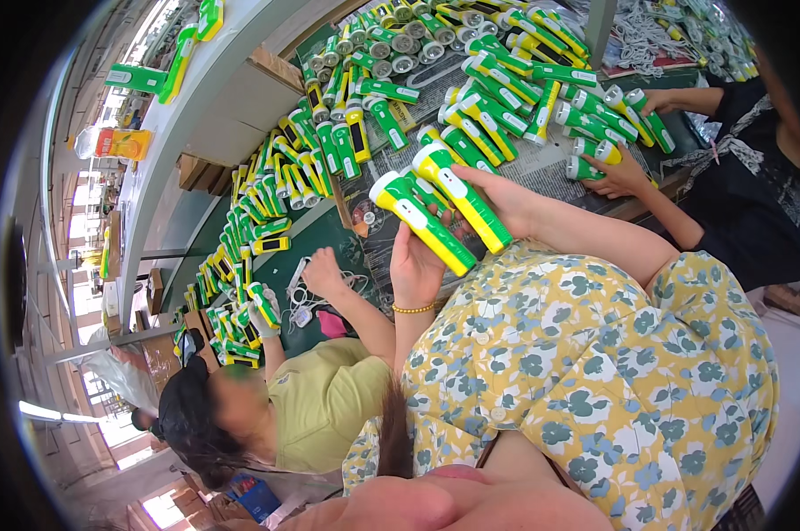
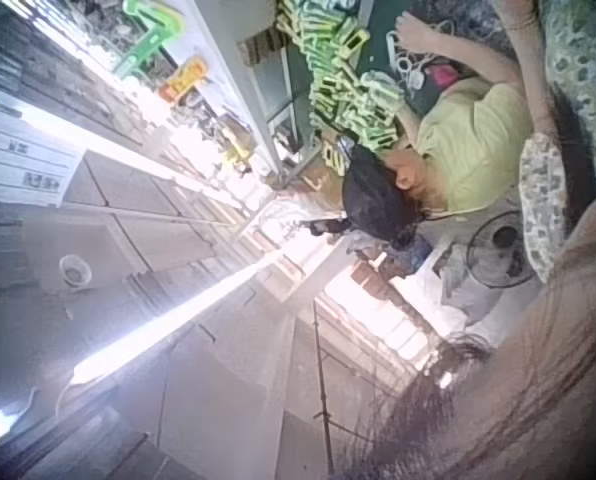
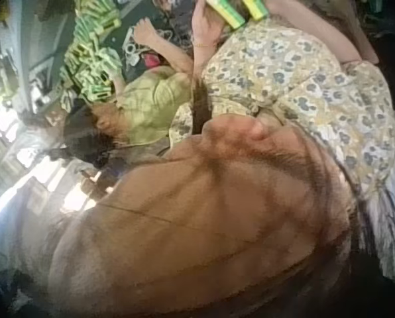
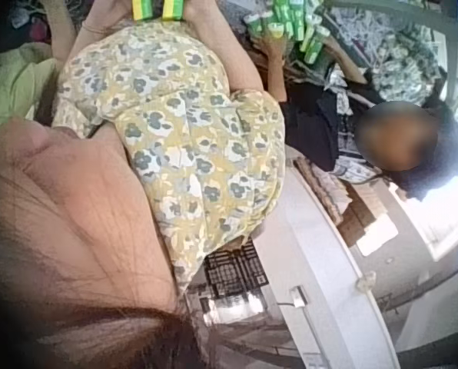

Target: Assembling and inspecting flashlights on a factory production line.

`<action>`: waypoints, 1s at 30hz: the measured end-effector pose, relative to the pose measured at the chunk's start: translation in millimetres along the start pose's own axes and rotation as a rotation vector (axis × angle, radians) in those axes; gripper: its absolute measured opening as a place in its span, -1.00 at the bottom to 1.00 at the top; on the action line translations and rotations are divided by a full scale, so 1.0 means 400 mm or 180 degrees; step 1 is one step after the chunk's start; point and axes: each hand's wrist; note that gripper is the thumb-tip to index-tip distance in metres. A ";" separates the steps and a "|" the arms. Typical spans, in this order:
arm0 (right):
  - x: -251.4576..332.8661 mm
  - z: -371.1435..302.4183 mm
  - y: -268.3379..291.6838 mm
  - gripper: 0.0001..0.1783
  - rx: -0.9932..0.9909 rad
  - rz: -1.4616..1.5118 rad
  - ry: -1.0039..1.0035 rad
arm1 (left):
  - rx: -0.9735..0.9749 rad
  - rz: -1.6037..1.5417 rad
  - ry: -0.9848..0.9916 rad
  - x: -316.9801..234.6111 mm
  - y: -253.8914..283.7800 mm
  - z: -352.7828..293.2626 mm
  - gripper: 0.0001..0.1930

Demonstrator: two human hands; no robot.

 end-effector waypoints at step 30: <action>-0.005 -0.020 -0.052 -0.53 -0.1059 -0.0035 0.0222 | -0.0784 0.1653 -0.0450 -0.010 -0.043 -0.018 -0.55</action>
Point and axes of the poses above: each hand's wrist, its own z-axis towards the middle knuckle, its own y-axis out of the back of the hand, x = y × z, and after that the axes turned 4 degrees about y, right-handed
